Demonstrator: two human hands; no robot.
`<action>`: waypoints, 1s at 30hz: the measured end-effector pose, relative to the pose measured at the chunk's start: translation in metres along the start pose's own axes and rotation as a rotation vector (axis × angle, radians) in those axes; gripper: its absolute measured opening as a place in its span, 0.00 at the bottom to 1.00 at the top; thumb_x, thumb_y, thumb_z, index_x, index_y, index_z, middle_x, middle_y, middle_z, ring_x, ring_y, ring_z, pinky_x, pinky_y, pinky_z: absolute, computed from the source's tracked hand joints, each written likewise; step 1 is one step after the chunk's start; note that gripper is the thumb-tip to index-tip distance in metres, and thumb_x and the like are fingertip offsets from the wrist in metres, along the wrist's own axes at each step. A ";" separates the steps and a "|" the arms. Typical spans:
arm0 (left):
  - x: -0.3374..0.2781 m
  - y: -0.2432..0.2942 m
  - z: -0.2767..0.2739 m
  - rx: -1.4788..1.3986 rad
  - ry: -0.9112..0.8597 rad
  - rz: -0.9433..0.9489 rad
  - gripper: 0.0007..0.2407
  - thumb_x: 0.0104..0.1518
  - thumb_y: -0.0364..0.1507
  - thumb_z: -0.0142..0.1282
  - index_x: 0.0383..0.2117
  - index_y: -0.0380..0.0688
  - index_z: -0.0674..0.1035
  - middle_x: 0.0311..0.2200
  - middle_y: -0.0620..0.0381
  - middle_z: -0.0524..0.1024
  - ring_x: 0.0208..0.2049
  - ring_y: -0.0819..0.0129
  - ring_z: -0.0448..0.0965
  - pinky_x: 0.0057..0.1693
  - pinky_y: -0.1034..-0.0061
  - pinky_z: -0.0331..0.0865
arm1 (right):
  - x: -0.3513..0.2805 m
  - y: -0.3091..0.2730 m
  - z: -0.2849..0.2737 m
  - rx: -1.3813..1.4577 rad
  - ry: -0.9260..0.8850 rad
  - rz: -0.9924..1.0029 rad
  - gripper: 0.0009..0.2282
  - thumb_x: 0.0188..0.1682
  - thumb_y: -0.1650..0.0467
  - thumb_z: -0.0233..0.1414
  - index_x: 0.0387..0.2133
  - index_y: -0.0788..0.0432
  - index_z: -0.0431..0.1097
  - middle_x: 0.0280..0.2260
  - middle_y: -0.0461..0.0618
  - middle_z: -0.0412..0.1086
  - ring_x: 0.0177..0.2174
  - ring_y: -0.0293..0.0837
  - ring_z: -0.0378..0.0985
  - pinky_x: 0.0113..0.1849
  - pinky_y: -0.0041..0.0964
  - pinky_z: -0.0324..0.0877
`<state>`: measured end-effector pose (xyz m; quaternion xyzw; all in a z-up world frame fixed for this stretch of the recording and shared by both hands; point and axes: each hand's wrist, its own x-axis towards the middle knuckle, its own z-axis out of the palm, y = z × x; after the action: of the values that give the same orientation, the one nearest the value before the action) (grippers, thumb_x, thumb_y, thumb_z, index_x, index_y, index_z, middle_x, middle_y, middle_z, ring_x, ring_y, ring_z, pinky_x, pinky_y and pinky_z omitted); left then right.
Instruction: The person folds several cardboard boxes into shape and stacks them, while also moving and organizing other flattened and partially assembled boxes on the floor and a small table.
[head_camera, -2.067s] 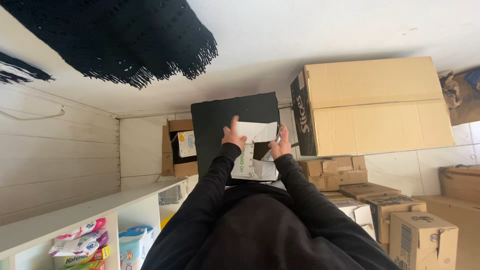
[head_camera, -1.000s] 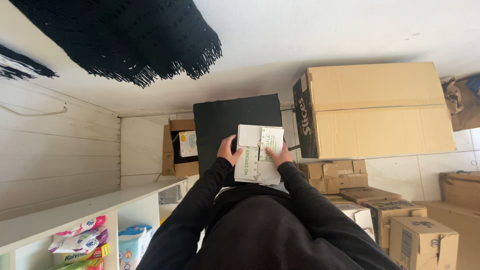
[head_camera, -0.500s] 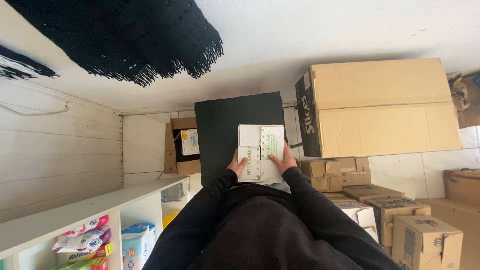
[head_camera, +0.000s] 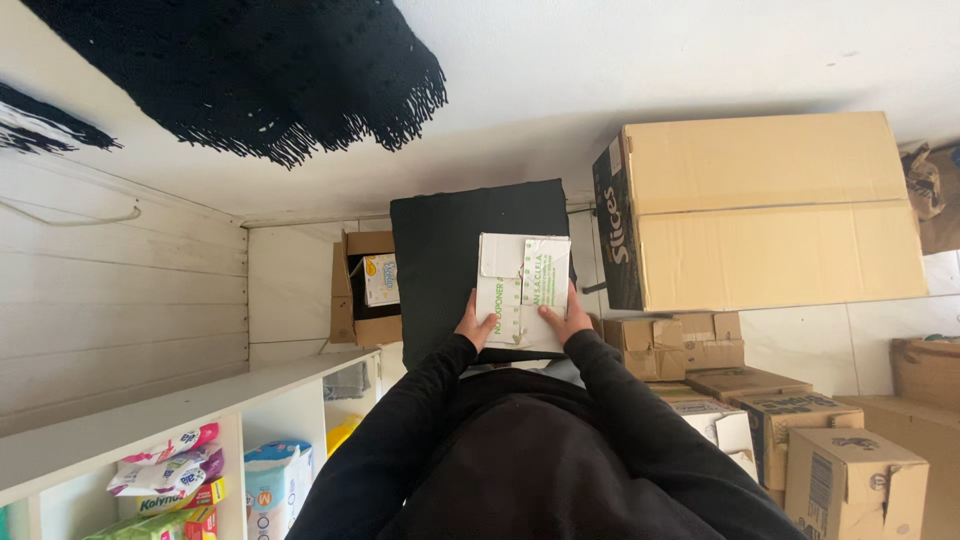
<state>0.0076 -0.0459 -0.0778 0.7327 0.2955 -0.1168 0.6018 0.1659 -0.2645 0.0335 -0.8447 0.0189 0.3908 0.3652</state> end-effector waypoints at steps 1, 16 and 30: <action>-0.002 0.001 -0.001 0.001 -0.002 -0.001 0.44 0.75 0.51 0.56 0.90 0.57 0.41 0.89 0.52 0.44 0.86 0.51 0.51 0.87 0.58 0.53 | 0.004 0.004 0.001 0.002 0.000 0.001 0.51 0.54 0.44 0.67 0.87 0.29 0.41 0.63 0.69 0.78 0.65 0.66 0.80 0.64 0.63 0.77; -0.044 0.009 -0.032 -0.480 -0.103 0.045 0.38 0.77 0.40 0.63 0.89 0.56 0.51 0.80 0.35 0.58 0.74 0.30 0.71 0.71 0.46 0.79 | -0.054 -0.012 -0.031 0.122 -0.030 -0.140 0.54 0.49 0.49 0.73 0.86 0.38 0.45 0.71 0.71 0.70 0.68 0.72 0.74 0.66 0.70 0.75; -0.051 -0.004 -0.010 -0.563 -0.243 0.219 0.50 0.55 0.57 0.79 0.79 0.54 0.59 0.75 0.46 0.53 0.83 0.26 0.50 0.72 0.24 0.66 | -0.088 0.096 -0.056 0.714 -0.059 -0.343 0.56 0.43 0.56 0.74 0.86 0.53 0.49 0.74 0.66 0.52 0.71 0.82 0.60 0.62 0.81 0.71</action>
<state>-0.0371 -0.0508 -0.0512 0.5456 0.1616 -0.0516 0.8207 0.1102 -0.3925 0.0591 -0.6439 0.0017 0.3170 0.6964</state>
